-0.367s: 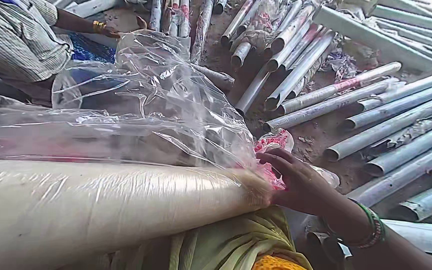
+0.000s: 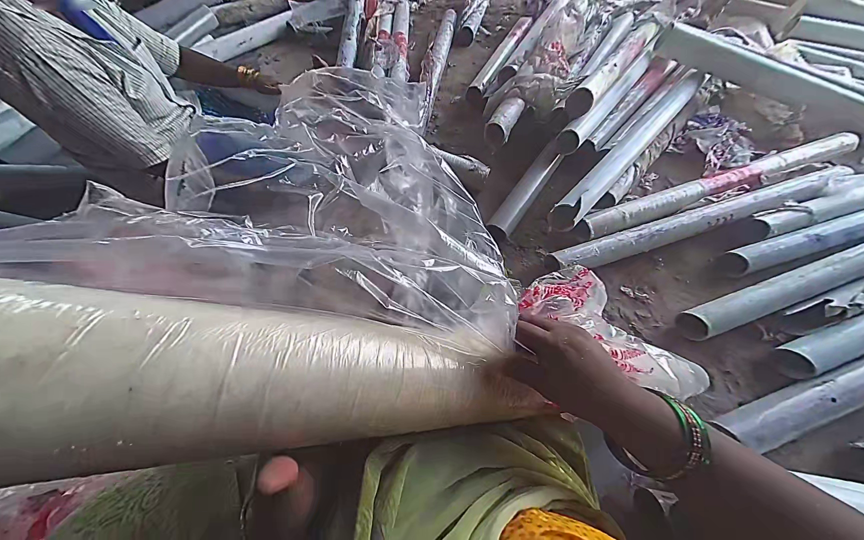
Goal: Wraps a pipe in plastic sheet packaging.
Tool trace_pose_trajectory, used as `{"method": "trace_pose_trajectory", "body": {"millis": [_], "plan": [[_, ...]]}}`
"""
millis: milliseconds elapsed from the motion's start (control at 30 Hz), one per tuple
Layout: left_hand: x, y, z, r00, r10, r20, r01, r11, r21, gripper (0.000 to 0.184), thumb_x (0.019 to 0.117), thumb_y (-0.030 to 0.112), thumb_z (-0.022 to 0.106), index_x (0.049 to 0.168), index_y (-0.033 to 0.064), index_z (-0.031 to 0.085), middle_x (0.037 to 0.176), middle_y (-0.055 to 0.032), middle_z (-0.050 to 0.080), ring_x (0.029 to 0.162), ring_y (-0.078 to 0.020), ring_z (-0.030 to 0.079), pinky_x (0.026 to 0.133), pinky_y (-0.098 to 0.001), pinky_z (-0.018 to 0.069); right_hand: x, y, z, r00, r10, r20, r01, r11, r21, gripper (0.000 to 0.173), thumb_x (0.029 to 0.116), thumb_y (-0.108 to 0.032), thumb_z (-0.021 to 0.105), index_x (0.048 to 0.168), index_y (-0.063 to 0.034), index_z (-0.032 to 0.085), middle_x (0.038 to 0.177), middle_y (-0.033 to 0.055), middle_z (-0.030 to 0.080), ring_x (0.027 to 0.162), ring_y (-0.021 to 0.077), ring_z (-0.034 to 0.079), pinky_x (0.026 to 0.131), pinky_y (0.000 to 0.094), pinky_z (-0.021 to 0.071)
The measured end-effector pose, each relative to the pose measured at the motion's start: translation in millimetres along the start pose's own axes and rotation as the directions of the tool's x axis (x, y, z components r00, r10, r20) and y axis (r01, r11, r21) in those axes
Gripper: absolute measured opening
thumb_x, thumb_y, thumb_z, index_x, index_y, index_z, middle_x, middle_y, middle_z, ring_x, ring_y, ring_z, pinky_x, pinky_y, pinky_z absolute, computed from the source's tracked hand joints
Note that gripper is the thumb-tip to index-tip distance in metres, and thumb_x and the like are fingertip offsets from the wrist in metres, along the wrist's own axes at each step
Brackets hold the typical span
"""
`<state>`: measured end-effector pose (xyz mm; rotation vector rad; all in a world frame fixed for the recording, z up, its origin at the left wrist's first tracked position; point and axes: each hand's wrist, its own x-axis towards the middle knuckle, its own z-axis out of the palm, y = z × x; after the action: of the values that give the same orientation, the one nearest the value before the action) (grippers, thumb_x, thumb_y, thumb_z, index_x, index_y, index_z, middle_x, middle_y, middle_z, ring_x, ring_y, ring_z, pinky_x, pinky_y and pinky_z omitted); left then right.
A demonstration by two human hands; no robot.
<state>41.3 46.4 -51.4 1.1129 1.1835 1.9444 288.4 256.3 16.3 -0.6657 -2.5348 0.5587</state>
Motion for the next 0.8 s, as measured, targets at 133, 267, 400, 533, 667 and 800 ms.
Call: {"method": "trace_pose_trajectory", "body": {"millis": [133,267,400,533,667,800], "plan": [[-6,-32,-27,0.996,0.077,-0.055,-0.078,0.997,-0.011,0.042,0.1022,0.053,0.051,0.131,0.0250,0.062,0.128,0.0044,0.067,0.124,-0.0116,0.061,0.106,-0.0347,0.0489,0,7,5,0.991,-0.071,-0.116,0.062,0.995,-0.076,0.039,0.0951,-0.038,0.060,0.079,-0.0033,0.066,0.074,0.0108,0.065,0.063,0.0235,0.065,0.051,0.0381,0.0492],[5,-20,-16,0.988,0.154,0.017,-0.153,0.988,-0.018,0.037,0.1029,0.051,0.050,0.127,0.0281,0.067,0.123,0.0080,0.070,0.120,-0.0059,0.063,0.103,-0.0289,0.0503,8,24,9,0.974,-0.145,-0.176,0.112,0.976,-0.187,0.040,0.0965,-0.039,0.057,0.075,-0.0060,0.064,0.068,0.0083,0.061,0.059,0.0239,0.063,0.046,0.0375,0.0455],[20,-2,12,0.981,0.191,0.013,-0.191,0.981,0.020,0.035,0.1009,0.053,0.052,0.121,0.0310,0.070,0.117,0.0118,0.072,0.113,-0.0006,0.065,0.098,-0.0236,0.0518,33,56,6,0.985,-0.120,-0.124,0.101,0.984,-0.148,0.035,0.0931,-0.034,0.064,0.075,-0.0040,0.066,0.071,0.0102,0.062,0.057,0.0261,0.063,0.045,0.0424,0.0454],[24,-11,1,0.989,0.140,-0.052,-0.140,0.990,0.014,0.035,0.1000,0.050,0.057,0.125,0.0281,0.067,0.121,0.0081,0.071,0.118,-0.0059,0.064,0.101,-0.0300,0.0514,60,83,21,0.991,-0.099,-0.084,0.091,0.991,-0.095,0.032,0.0913,-0.030,0.069,0.077,-0.0017,0.066,0.072,0.0119,0.061,0.059,0.0291,0.063,0.048,0.0457,0.0458],[49,9,37,0.977,0.102,-0.188,-0.091,0.994,0.064,0.033,0.0905,0.055,0.065,0.116,0.0349,0.072,0.112,0.0143,0.074,0.110,0.0003,0.067,0.097,-0.0240,0.0550,70,93,38,0.986,-0.098,-0.132,0.089,0.993,-0.073,0.039,0.0923,-0.037,0.067,0.079,-0.0013,0.066,0.074,0.0136,0.061,0.059,0.0311,0.063,0.047,0.0469,0.0464],[38,-7,4,0.972,0.235,0.001,-0.230,0.953,0.196,0.041,0.1033,0.057,0.043,0.127,0.0334,0.067,0.122,0.0125,0.071,0.118,-0.0010,0.063,0.103,-0.0254,0.0498,64,85,12,0.994,0.109,-0.001,-0.108,0.985,0.133,0.044,0.0819,-0.041,0.081,0.091,0.0006,0.070,0.085,0.0139,0.067,0.070,0.0279,0.063,0.061,0.0500,0.0488]]}}
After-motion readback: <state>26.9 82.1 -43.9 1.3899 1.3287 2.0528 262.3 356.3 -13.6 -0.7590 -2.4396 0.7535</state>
